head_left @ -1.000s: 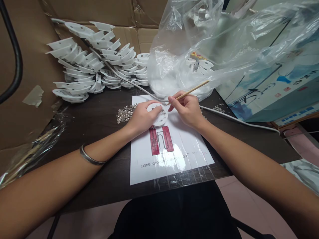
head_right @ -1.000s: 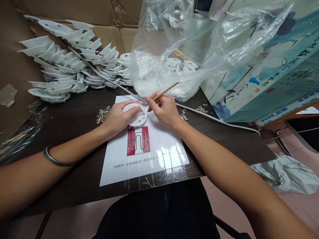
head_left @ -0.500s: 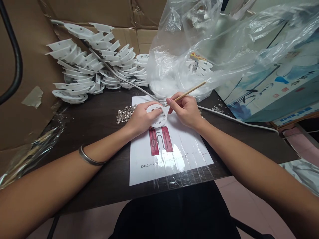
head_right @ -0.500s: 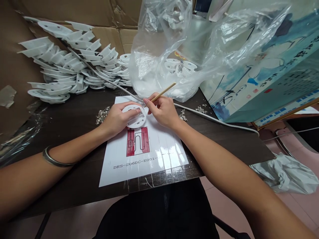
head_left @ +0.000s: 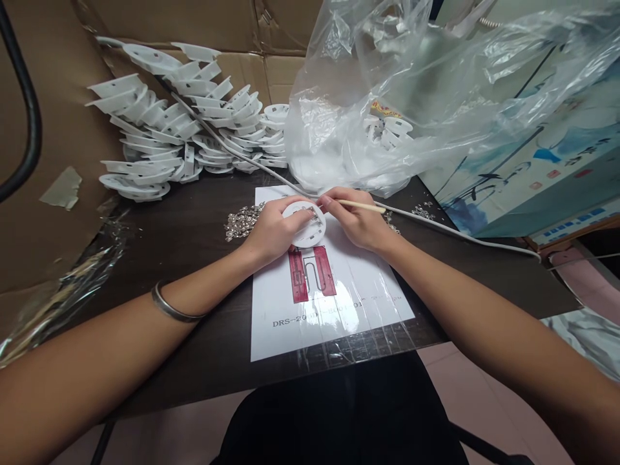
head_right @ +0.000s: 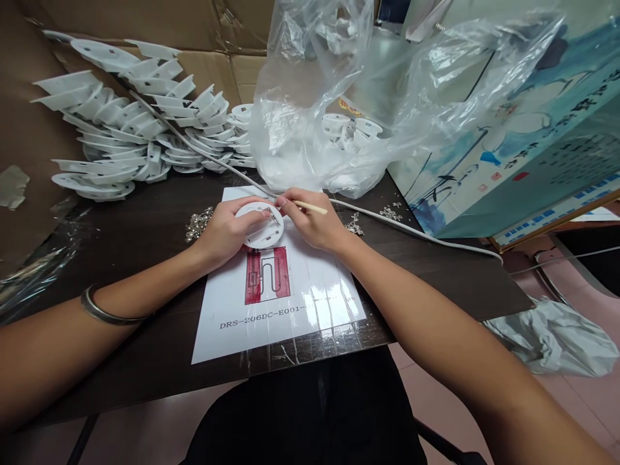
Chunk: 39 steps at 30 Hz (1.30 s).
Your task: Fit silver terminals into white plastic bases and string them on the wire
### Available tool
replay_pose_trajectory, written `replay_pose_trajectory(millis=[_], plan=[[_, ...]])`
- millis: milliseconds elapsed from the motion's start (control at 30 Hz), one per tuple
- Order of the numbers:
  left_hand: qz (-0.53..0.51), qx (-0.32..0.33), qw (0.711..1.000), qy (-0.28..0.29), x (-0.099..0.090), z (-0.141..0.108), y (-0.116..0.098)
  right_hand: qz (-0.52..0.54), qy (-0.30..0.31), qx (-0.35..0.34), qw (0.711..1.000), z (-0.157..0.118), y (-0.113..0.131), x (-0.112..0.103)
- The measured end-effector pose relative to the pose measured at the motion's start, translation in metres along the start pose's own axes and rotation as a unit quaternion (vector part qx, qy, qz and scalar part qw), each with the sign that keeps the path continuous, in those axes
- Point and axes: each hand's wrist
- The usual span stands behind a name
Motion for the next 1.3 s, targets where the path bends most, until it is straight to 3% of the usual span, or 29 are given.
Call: replay_pose_trajectory(millis=[167,400,633,1133,1300], plan=[[0.003,0.002,1.0,-0.006,0.0,0.0005,0.0002,-0.054,0.01,0.008,0.998,0.0003,0.0025,-0.0021],[0.015,0.016,1.0,-0.004,-0.0005,0.0012,0.0009,-0.026,0.035,-0.007,0.999,0.0002,0.0017,-0.0016],[0.002,0.001,1.0,0.014,-0.0002,0.0009,0.0026,0.018,0.003,0.002,1.0,-0.0006,0.0005,-0.0012],[-0.006,-0.004,1.0,0.012,0.0021,-0.0001,-0.0005,0.009,-0.006,0.001,1.0,0.0001,0.0017,-0.0027],[-0.012,-0.012,1.0,0.007,0.0026,-0.0003,-0.0025,-0.001,-0.035,0.007,0.999,0.0011,-0.0011,-0.0026]])
Point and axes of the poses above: each hand's wrist, its own z-axis towards the middle knuckle, its own x-axis out of the palm, y = z × x, and after that the axes turned 11 degrees about -z, right-handed
